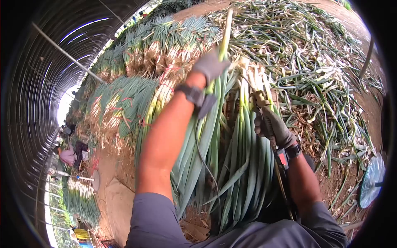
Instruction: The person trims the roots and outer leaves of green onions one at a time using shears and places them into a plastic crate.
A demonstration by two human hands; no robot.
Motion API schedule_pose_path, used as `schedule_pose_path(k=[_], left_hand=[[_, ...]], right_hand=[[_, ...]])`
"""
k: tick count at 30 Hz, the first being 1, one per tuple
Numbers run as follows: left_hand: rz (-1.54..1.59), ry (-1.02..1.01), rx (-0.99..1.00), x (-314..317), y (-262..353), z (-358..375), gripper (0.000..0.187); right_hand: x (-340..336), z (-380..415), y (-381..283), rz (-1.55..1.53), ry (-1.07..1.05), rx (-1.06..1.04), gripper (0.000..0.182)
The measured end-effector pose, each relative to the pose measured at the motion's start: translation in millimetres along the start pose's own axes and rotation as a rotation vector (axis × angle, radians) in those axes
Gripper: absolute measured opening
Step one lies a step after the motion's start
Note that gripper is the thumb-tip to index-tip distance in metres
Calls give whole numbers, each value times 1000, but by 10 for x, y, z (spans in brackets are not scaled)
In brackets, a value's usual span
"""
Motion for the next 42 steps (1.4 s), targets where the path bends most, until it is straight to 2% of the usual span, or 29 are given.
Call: schedule_pose_path(k=[1,2,4,6,7,10,14,18,19,21,24,28,31,34,35,38,39,42], left_hand=[[75,-53,51,399,-255,38,47],[32,-105,-115,753,-628,122,52],[-38,-36,-190,1180,-1027,339,57],[-61,-73,-252,1562,-1366,415,60],[-71,-107,-310,1630,-1390,508,58],[-52,-146,-374,1757,-1450,630,56],[-32,-53,-297,1955,-1557,669,57],[145,-230,-308,2178,-1691,758,61],[247,-225,-248,2172,-1682,774,62],[195,-201,-274,2140,-1768,769,61],[218,-184,-213,2129,-1785,764,63],[166,-173,-216,1987,-1724,886,65],[307,-290,-204,1972,-1656,1050,65],[342,-266,-187,2092,-1765,1145,60],[363,-219,-78,2208,-1817,1107,57],[459,-151,-115,2024,-1738,1326,52],[507,-201,-132,2250,-1926,1280,50],[692,-101,-31,2148,-1889,1449,51]], right_hand=[[-20,30,-16,74,-8,10,43],[-8,48,-31,145,-14,18,44],[330,346,-284,487,55,136,60],[427,334,-93,531,-6,127,67],[484,353,-18,566,-49,162,61],[575,335,181,596,-46,172,56],[621,308,265,697,30,198,58],[664,235,321,796,10,141,52],[664,234,343,863,-2,111,53],[706,231,360,993,-28,41,55],[849,370,319,1036,-59,48,57],[784,212,356,1063,37,134,74],[887,112,279,1021,32,91,65],[856,-123,287,1053,68,90,68],[843,-218,316,1075,52,60,74],[951,-343,264,1161,8,45,80],[937,-383,320,1150,8,123,83],[898,-617,365,1251,14,88,83]])
Point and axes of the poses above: each hand's wrist, its own z-axis away from the middle knuckle, its own x-axis out of the palm, y = z × x, the point moved 9 cm from there along -z, towards the middle knuckle, and after that the axes turned 1 degree about -x, right-handed, at the moved point
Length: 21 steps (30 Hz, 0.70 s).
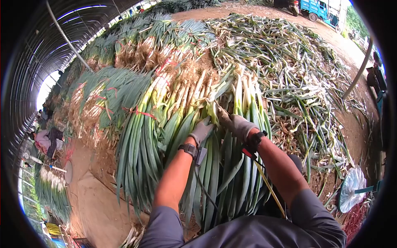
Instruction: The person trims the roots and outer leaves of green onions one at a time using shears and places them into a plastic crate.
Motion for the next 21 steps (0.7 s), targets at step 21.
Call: schedule_pose_path(k=[21], left_hand=[[675,-66,-265,246,123,712,36]], right_hand=[[-181,-153,-38,-44,70,-32,76]])
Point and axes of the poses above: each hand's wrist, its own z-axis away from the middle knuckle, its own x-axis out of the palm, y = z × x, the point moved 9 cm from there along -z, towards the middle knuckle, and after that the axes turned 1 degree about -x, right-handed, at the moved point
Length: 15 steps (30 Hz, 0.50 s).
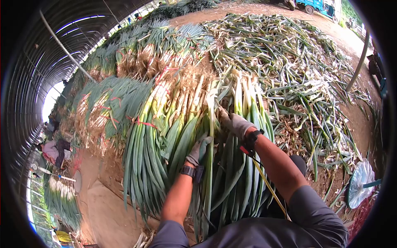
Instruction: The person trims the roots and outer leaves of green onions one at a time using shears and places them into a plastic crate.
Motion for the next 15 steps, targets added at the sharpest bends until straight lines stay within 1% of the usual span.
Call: schedule_pose_path(k=[1,2,4,5,7,8,11,12,13,15], left_hand=[[66,-37,-39,34,-36,16,37],[135,-72,-81,65,-81,43,39],[-48,-24,-21,-54,-126,3,41],[-140,0,14,-106,-124,-36,42],[64,-22,-7,142,138,121,45],[162,-34,-20,245,251,158,46],[108,-183,5,287,420,19,49],[87,-190,-12,315,549,-45,56],[3,-137,132,499,955,7,59],[-77,-105,172,595,1180,-124,61]], right_hand=[[-4,-21,28,-32,16,-27,74],[37,-37,89,-56,-19,-27,73],[66,37,97,-105,-90,-29,72],[33,79,115,-153,-74,-12,74],[-34,193,172,-247,-41,26,77],[-76,237,198,-302,-65,-25,71],[-241,544,239,-535,-69,53,54],[-262,568,304,-565,-90,10,56],[-314,694,282,-570,-143,19,56],[-505,1023,178,-587,-237,33,57]])
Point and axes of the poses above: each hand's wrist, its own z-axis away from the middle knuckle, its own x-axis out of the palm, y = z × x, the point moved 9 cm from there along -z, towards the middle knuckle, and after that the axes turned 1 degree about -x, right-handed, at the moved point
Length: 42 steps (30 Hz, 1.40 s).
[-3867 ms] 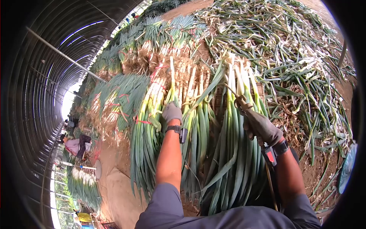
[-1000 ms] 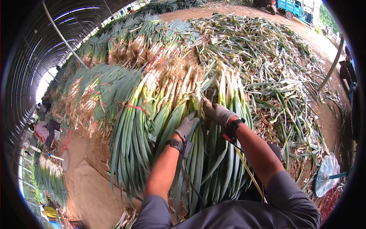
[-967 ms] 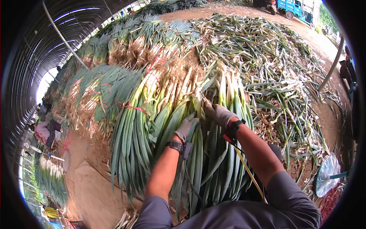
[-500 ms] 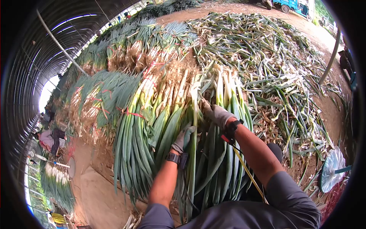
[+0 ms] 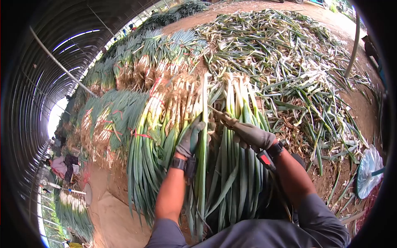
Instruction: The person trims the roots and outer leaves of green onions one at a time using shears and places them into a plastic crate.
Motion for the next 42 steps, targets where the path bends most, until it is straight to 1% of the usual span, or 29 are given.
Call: schedule_pose_path(k=[2,3,4,5,6,8,10,11,12,14,15,18,20,21,22,24,25,26,27,29,30,32,33,34,35,36,37,39,42], left_hand=[[2,-185,25,232,308,-247,61],[-49,-213,89,227,335,-439,64],[-203,-157,46,245,429,-490,66],[-827,-151,459,293,698,-616,59],[-626,-156,275,300,561,-821,56],[-176,-59,-58,299,273,-1166,52],[-688,106,-47,292,183,-1255,54],[-826,153,72,252,1,-1338,53],[-927,102,-107,177,-322,-1372,50],[-896,-13,-343,520,-266,-940,46],[-1099,-72,-33,501,-325,-1022,40],[-716,-469,-304,1113,-81,-465,40],[-818,-594,-369,1310,171,-345,39],[-871,-657,-399,1338,246,-387,39],[-1105,-521,170,1190,542,-758,39],[-876,0,335,556,1301,-1163,41],[-1060,269,460,247,1570,-1144,44],[-1242,599,526,-72,1819,-1069,47],[-1350,924,528,-375,2022,-958,51],[-1239,732,123,-876,1550,-991,43],[-1416,716,-72,-1088,1190,-948,43],[-1587,642,-229,-1455,471,-776,42],[-1622,613,-325,-1653,143,-672,40],[-1603,604,-420,-1682,-36,-479,37],[-1595,654,-421,-2008,-417,-424,32],[-1577,680,-411,-2026,-517,-289,31],[-1558,710,-397,-1980,-562,-183,30],[-1416,688,-471,-1972,-641,-137,32],[-1339,634,-407,-1983,-765,-244,34]], right_hand=[[-280,-24,249,-130,63,-15,52],[-497,-87,438,-254,165,-23,49],[-706,-93,535,-375,266,-33,46],[-890,-46,581,-519,304,-102,40],[-1053,-126,636,-594,280,-186,48],[-1191,88,490,-588,353,-176,45],[-1227,123,529,-607,362,-171,49],[-1210,152,505,-558,332,-162,51],[-1180,172,492,-511,301,-153,53],[-1169,149,564,-443,328,-116,57],[-1149,171,528,-409,335,-92,56],[-1098,282,442,-313,370,-13,64],[-1101,249,465,-293,405,28,66],[-1094,221,493,-241,360,39,65],[-1085,152,496,-288,358,-16,64],[-988,-22,542,-394,344,-117,64],[-933,11,462,-422,323,-124,59],[-950,-12,510,-357,295,-81,64],[-906,51,389,-278,288,-66,62],[-841,16,407,-192,216,-74,64],[-728,171,218,-131,177,6,61],[-562,213,155,-103,149,84,59],[-495,171,171,-63,69,78,61],[-432,129,210,-54,65,93,62],[-360,99,255,-42,66,106,63],[-299,67,290,-25,66,118,64],[-212,29,282,-2,18,118,66],[-108,28,303,23,-17,136,61],[43,-27,366,-24,-41,122,55]])
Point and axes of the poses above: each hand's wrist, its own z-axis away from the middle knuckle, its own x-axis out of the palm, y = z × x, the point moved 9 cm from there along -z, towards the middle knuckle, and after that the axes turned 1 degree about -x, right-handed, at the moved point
